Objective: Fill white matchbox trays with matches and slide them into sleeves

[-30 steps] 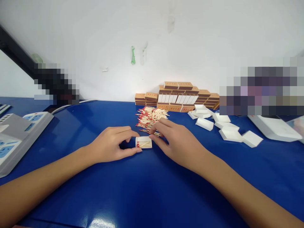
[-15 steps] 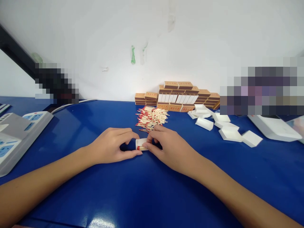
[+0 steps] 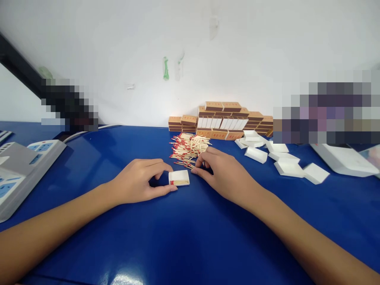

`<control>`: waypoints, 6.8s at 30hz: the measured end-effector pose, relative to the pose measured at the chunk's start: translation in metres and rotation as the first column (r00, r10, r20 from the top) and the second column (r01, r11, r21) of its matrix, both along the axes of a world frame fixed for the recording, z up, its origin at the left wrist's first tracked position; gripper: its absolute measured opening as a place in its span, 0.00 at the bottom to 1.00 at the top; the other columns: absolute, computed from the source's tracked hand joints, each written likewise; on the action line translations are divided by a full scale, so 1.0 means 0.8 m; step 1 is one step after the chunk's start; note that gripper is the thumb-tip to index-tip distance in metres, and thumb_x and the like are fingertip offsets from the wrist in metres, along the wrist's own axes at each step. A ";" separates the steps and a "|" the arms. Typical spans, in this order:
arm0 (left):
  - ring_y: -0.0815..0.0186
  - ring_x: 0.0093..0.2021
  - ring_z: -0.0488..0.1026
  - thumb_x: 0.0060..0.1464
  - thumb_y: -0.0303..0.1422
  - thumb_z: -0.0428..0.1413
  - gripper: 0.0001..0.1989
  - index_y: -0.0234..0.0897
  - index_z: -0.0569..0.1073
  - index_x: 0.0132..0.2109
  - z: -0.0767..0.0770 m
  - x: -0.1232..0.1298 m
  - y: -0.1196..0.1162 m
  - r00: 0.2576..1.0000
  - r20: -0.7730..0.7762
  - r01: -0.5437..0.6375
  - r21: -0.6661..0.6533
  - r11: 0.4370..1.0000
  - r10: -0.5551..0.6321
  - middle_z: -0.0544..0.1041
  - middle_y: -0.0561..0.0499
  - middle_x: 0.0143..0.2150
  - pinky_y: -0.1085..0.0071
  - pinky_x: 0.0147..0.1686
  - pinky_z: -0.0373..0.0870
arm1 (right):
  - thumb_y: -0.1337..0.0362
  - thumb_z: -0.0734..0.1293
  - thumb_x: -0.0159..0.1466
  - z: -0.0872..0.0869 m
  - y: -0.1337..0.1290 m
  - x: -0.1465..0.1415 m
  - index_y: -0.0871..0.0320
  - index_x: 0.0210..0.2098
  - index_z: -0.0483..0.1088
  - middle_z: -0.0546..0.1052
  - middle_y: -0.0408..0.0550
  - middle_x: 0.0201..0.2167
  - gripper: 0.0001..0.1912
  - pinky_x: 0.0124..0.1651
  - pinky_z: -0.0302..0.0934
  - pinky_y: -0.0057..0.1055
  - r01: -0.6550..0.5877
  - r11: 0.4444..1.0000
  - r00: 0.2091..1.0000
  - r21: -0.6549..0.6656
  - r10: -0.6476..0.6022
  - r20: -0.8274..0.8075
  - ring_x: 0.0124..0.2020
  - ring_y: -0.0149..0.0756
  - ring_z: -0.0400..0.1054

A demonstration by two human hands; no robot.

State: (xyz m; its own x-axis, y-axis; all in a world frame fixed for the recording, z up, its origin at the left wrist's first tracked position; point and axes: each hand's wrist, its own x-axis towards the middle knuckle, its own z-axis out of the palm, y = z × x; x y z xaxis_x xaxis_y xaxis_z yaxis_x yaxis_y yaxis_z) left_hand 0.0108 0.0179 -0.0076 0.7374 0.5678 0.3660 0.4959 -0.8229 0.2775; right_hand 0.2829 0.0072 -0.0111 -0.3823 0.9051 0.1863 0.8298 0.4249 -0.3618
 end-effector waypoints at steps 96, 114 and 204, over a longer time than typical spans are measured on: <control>0.71 0.28 0.71 0.63 0.47 0.60 0.17 0.35 0.78 0.45 0.000 -0.001 0.001 1.000 -0.015 0.013 0.030 0.999 -0.012 0.76 0.55 0.32 0.72 0.29 0.63 | 0.64 0.64 0.73 0.007 -0.027 -0.017 0.56 0.41 0.67 0.75 0.48 0.38 0.04 0.31 0.62 0.32 -0.206 0.971 0.970 0.124 0.186 0.157 0.32 0.37 0.72; 0.71 0.28 0.71 0.63 0.45 0.61 0.16 0.36 0.78 0.46 0.002 -0.002 -0.001 0.999 -0.012 0.046 0.045 0.998 -0.046 0.77 0.55 0.33 0.72 0.29 0.64 | 0.65 0.62 0.74 0.021 -0.027 -0.014 0.56 0.39 0.68 0.74 0.47 0.38 0.06 0.32 0.62 0.31 -0.222 0.959 0.975 0.173 0.214 0.067 0.33 0.36 0.71; 0.70 0.28 0.71 0.64 0.47 0.59 0.17 0.36 0.78 0.44 0.000 0.000 -0.005 0.998 0.000 0.065 0.083 0.994 -0.065 0.76 0.54 0.31 0.72 0.29 0.65 | 0.57 0.60 0.73 0.024 0.005 0.044 0.54 0.36 0.70 0.75 0.48 0.37 0.13 0.38 0.62 0.36 -0.048 0.980 0.996 -0.193 0.062 0.070 0.35 0.38 0.69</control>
State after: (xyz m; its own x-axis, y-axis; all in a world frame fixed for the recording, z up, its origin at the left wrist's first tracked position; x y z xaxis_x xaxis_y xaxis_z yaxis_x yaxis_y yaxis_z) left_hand 0.0108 0.0143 -0.0080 0.7707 0.4861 0.4120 0.4398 -0.8737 0.2080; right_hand 0.3178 0.0116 0.0084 -0.4387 0.8984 -0.0190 0.8351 0.3998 -0.3779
